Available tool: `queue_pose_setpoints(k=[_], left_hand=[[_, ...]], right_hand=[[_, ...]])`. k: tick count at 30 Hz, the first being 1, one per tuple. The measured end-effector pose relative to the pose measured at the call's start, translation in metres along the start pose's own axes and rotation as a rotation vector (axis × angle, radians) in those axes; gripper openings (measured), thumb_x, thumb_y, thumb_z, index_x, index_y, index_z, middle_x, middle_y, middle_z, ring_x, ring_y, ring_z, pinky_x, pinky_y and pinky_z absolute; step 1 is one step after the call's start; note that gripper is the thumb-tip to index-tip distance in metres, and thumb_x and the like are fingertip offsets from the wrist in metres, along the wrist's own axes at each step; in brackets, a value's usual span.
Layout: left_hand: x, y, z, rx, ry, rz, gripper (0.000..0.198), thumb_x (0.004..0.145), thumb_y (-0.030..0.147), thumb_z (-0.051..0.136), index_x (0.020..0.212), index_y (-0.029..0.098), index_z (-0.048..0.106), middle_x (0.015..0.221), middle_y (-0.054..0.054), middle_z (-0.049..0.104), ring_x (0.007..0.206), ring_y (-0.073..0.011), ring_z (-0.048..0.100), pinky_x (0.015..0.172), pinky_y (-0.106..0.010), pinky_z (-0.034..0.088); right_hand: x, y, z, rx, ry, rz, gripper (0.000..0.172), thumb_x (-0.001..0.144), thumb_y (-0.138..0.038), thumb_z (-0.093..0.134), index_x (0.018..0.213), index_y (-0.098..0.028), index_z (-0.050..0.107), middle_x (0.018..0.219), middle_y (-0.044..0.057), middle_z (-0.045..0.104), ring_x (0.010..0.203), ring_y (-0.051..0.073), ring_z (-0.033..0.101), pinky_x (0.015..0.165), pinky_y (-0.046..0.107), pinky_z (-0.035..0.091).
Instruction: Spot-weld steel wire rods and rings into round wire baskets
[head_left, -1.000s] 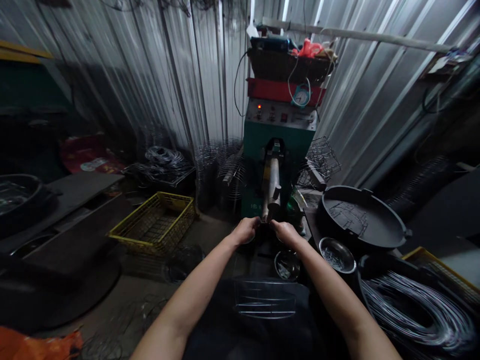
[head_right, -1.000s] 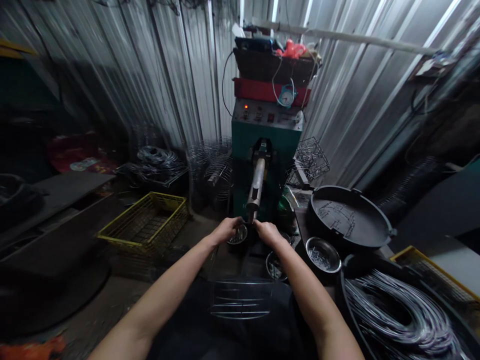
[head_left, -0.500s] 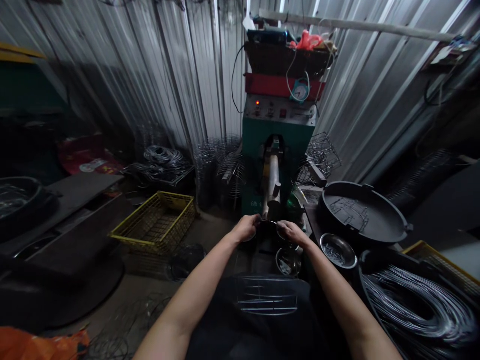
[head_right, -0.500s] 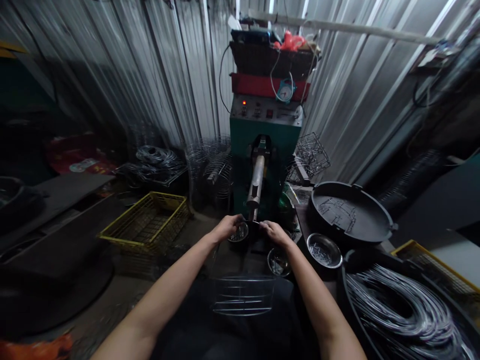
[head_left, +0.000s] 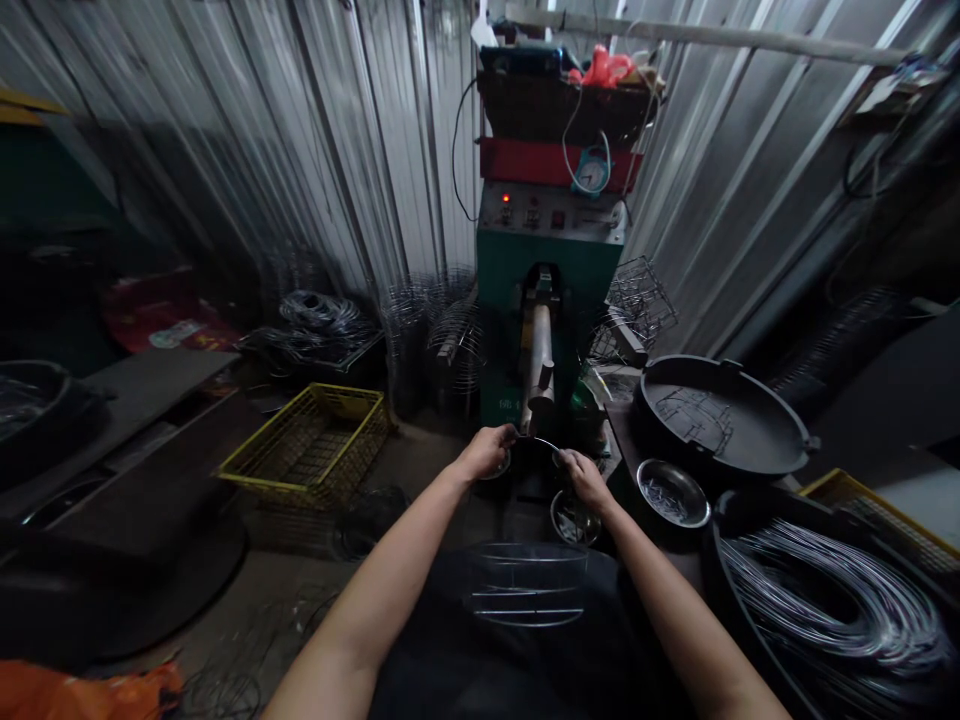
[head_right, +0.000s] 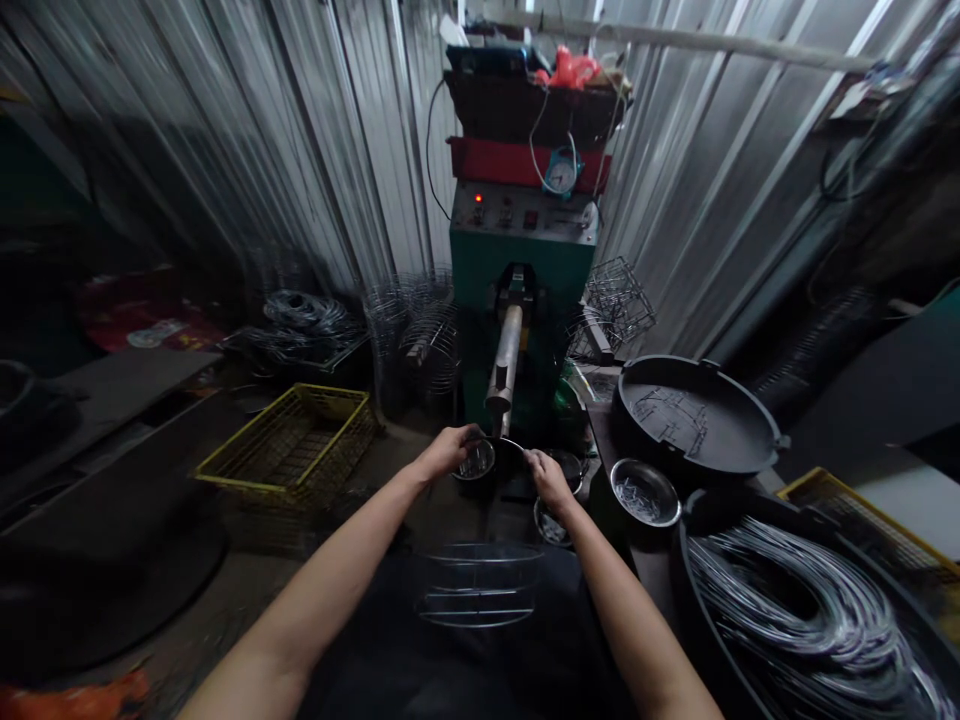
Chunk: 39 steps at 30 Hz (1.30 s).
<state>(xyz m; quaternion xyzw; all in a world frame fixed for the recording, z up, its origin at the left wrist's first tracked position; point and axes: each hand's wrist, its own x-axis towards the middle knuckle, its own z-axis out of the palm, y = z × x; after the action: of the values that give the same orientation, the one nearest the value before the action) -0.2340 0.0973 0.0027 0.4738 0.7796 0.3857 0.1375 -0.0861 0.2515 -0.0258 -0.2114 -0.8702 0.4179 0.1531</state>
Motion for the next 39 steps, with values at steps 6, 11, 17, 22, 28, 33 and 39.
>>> queue_pose_setpoints(k=[6, 11, 17, 22, 28, 33, 39], left_hand=[[0.004, -0.002, 0.003, -0.036, 0.005, -0.033, 0.018, 0.076, 0.017, 0.045, 0.085, 0.012, 0.061, 0.077, -0.004, 0.064, 0.071, -0.0132, 0.055, 0.065, -0.021, 0.040], [0.005, 0.002, 0.000, -0.060, -0.021, -0.100, 0.018, 0.076, 0.018, 0.047, 0.086, 0.013, 0.061, 0.073, -0.002, 0.062, 0.069, -0.0131, 0.054, 0.062, -0.021, 0.040], [0.007, 0.008, -0.004, -0.116, -0.034, -0.182, 0.017, 0.074, 0.015, 0.048, 0.084, 0.014, 0.062, 0.077, -0.003, 0.062, 0.075, -0.0138, 0.054, 0.065, -0.021, 0.040], [0.012, 0.007, -0.008, -0.148, -0.067, -0.275, 0.016, 0.071, 0.016, 0.051, 0.083, 0.014, 0.061, 0.068, 0.000, 0.060, 0.064, -0.0112, 0.052, 0.056, -0.018, 0.039], [0.015, 0.010, -0.012, -0.191, -0.145, -0.364, 0.015, 0.071, 0.018, 0.051, 0.082, 0.013, 0.060, 0.049, 0.004, 0.049, 0.040, -0.0066, 0.041, 0.040, -0.017, 0.030], [0.015, 0.015, -0.013, -0.203, -0.162, -0.405, 0.011, 0.071, 0.020, 0.053, 0.077, 0.013, 0.059, 0.046, 0.005, 0.047, 0.037, -0.0056, 0.039, 0.038, -0.017, 0.028], [0.015, 0.014, -0.013, -0.219, -0.220, -0.435, 0.017, 0.073, 0.026, 0.052, 0.083, 0.014, 0.059, 0.045, 0.005, 0.048, 0.033, -0.0059, 0.037, 0.036, -0.018, 0.026]], right_hand=[[0.000, -0.005, 0.001, 0.073, -0.010, 0.049, 0.036, 0.077, -0.044, 0.033, 0.074, -0.015, 0.055, 0.073, 0.006, 0.058, 0.070, 0.017, 0.052, 0.066, 0.028, 0.041], [0.001, -0.007, 0.000, 0.118, -0.024, 0.127, 0.039, 0.077, -0.046, 0.034, 0.075, -0.014, 0.056, 0.069, 0.004, 0.056, 0.066, 0.016, 0.050, 0.061, 0.026, 0.040], [0.004, -0.005, -0.003, 0.121, -0.015, 0.117, 0.038, 0.076, -0.044, 0.036, 0.075, -0.013, 0.058, 0.073, 0.004, 0.059, 0.072, 0.017, 0.051, 0.067, 0.027, 0.039], [0.009, -0.009, -0.009, 0.203, -0.082, 0.220, 0.036, 0.074, -0.046, 0.041, 0.071, -0.013, 0.057, 0.057, -0.002, 0.051, 0.054, 0.012, 0.045, 0.050, 0.022, 0.035], [0.013, -0.020, -0.019, 0.220, -0.135, 0.329, 0.032, 0.075, -0.043, 0.045, 0.068, -0.014, 0.058, 0.048, -0.003, 0.046, 0.044, 0.009, 0.039, 0.043, 0.021, 0.030], [0.013, -0.020, -0.020, 0.183, -0.144, 0.309, 0.032, 0.076, -0.041, 0.044, 0.066, -0.014, 0.058, 0.048, -0.002, 0.049, 0.045, 0.010, 0.044, 0.044, 0.021, 0.033], [0.014, -0.013, -0.015, 0.273, -0.191, 0.338, 0.036, 0.077, -0.045, 0.041, 0.066, -0.015, 0.056, 0.045, -0.003, 0.047, 0.039, 0.008, 0.039, 0.040, 0.020, 0.031]])
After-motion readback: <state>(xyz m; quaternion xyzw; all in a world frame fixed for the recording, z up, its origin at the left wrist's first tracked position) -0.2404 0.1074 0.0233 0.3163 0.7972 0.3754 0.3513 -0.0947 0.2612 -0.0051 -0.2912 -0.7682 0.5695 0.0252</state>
